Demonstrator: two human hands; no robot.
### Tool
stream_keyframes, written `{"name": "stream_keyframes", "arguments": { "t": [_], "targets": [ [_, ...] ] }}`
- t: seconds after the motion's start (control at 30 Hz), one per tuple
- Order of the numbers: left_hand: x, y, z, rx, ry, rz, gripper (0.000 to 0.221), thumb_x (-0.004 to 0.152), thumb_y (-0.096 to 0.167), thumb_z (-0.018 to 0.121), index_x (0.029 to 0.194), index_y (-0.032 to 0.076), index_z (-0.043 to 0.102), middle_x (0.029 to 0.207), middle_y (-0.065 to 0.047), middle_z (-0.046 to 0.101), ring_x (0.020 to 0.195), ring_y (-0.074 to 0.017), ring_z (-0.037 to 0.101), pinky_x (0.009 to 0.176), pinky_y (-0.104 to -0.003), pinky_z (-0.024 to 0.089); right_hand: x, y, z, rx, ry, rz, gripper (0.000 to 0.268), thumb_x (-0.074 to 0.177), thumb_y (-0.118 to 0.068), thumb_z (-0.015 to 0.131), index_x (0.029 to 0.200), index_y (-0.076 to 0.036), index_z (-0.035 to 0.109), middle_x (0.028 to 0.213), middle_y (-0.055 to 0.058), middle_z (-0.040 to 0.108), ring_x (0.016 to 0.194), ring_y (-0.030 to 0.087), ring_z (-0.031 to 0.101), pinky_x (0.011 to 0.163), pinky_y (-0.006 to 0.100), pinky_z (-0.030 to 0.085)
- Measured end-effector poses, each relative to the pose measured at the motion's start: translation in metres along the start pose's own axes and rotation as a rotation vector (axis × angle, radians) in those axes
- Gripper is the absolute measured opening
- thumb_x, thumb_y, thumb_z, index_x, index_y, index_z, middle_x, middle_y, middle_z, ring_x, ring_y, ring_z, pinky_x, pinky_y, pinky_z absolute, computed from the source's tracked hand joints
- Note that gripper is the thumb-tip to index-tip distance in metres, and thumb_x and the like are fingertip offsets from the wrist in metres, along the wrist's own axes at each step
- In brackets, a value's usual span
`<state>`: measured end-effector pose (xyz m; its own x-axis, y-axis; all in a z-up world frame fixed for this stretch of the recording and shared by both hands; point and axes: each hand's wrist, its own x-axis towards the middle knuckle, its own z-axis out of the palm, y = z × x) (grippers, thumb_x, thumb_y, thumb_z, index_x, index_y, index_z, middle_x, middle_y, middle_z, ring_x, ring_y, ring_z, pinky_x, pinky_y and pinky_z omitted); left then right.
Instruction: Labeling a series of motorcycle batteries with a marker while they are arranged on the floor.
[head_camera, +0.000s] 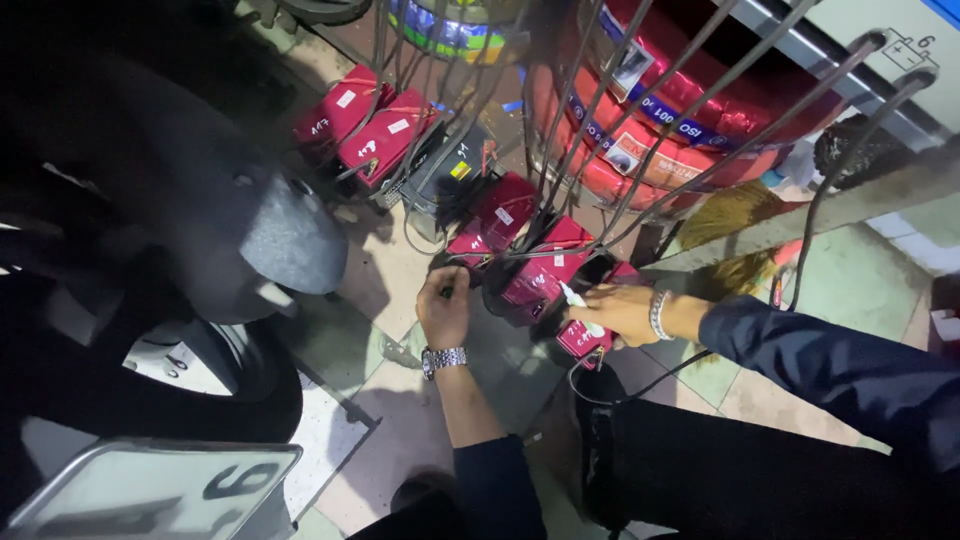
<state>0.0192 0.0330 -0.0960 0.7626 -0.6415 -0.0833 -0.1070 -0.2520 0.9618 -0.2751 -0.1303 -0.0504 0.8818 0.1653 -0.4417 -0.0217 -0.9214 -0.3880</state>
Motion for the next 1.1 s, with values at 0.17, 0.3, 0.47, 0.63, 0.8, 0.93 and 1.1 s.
{"name": "stream_keyframes", "arguments": {
  "t": [0.17,0.3,0.47,0.63,0.8,0.93,1.1],
  "targets": [
    [0.001,-0.009,0.003,-0.031,0.032,0.015,0.004,0.094,0.024,0.075,0.094,0.020,0.076,0.086,-0.006,0.078,0.090,-0.0264,0.075,0.084,-0.039,0.055,0.009,-0.006,-0.030,-0.008,0.050,-0.041,0.103,0.062,-0.031,0.095,0.146,-0.006,0.041,0.118,0.025,0.064,0.117,0.047,0.059,0.103,0.058,0.044],
    [0.000,-0.003,0.007,-0.093,0.027,-0.003,0.005,0.095,0.018,0.075,0.096,0.014,0.076,0.086,-0.011,0.077,0.090,-0.0279,0.075,0.084,-0.039,0.055,0.012,-0.006,-0.028,-0.003,0.175,-0.109,0.094,0.064,-0.033,0.095,0.139,-0.007,0.045,0.108,0.020,0.067,0.109,0.043,0.063,0.094,0.055,0.049],
    [-0.001,0.001,0.009,-0.073,0.005,-0.059,0.008,0.094,0.021,0.076,0.099,0.015,0.076,0.089,-0.010,0.078,0.093,-0.0278,0.075,0.084,-0.040,0.056,0.025,-0.029,-0.056,-0.093,0.339,-0.230,0.060,0.084,-0.032,0.068,0.134,-0.003,0.053,0.093,0.015,0.062,0.096,0.035,0.062,0.082,0.049,0.049],
    [-0.001,0.008,0.006,-0.022,-0.030,-0.112,0.012,0.096,0.025,0.074,0.101,0.015,0.075,0.092,-0.010,0.078,0.096,-0.0302,0.075,0.085,-0.042,0.056,0.039,-0.017,-0.038,-0.277,0.507,-0.261,0.052,0.101,-0.034,0.031,0.139,-0.006,0.053,0.087,0.008,0.056,0.092,0.028,0.060,0.080,0.041,0.049],
    [-0.001,0.020,-0.004,-0.019,-0.027,-0.147,0.016,0.098,0.026,0.072,0.105,0.011,0.074,0.097,-0.014,0.078,0.100,-0.0337,0.074,0.087,-0.044,0.056,0.056,-0.020,-0.058,-0.349,0.551,-0.150,0.056,0.091,-0.027,0.050,0.143,-0.006,0.051,0.107,0.021,0.057,0.108,0.037,0.057,0.089,0.042,0.045],
    [0.003,0.006,-0.002,-0.005,-0.040,-0.173,0.018,0.099,0.027,0.071,0.106,0.010,0.074,0.100,-0.014,0.078,0.101,-0.0333,0.074,0.089,-0.044,0.056,0.063,-0.003,-0.044,-0.280,0.478,-0.102,0.066,0.082,-0.026,0.067,0.142,-0.005,0.051,0.119,0.028,0.058,0.118,0.040,0.056,0.095,0.045,0.043],
    [0.005,-0.023,0.003,-0.001,-0.030,-0.112,0.026,0.099,0.034,0.070,0.104,0.009,0.072,0.100,-0.015,0.077,0.100,-0.0346,0.074,0.088,-0.046,0.057,0.072,0.001,-0.047,-0.333,0.557,-0.155,0.061,0.083,-0.029,0.066,0.137,-0.003,0.054,0.115,0.028,0.057,0.114,0.040,0.055,0.097,0.045,0.043]
  ]
}}
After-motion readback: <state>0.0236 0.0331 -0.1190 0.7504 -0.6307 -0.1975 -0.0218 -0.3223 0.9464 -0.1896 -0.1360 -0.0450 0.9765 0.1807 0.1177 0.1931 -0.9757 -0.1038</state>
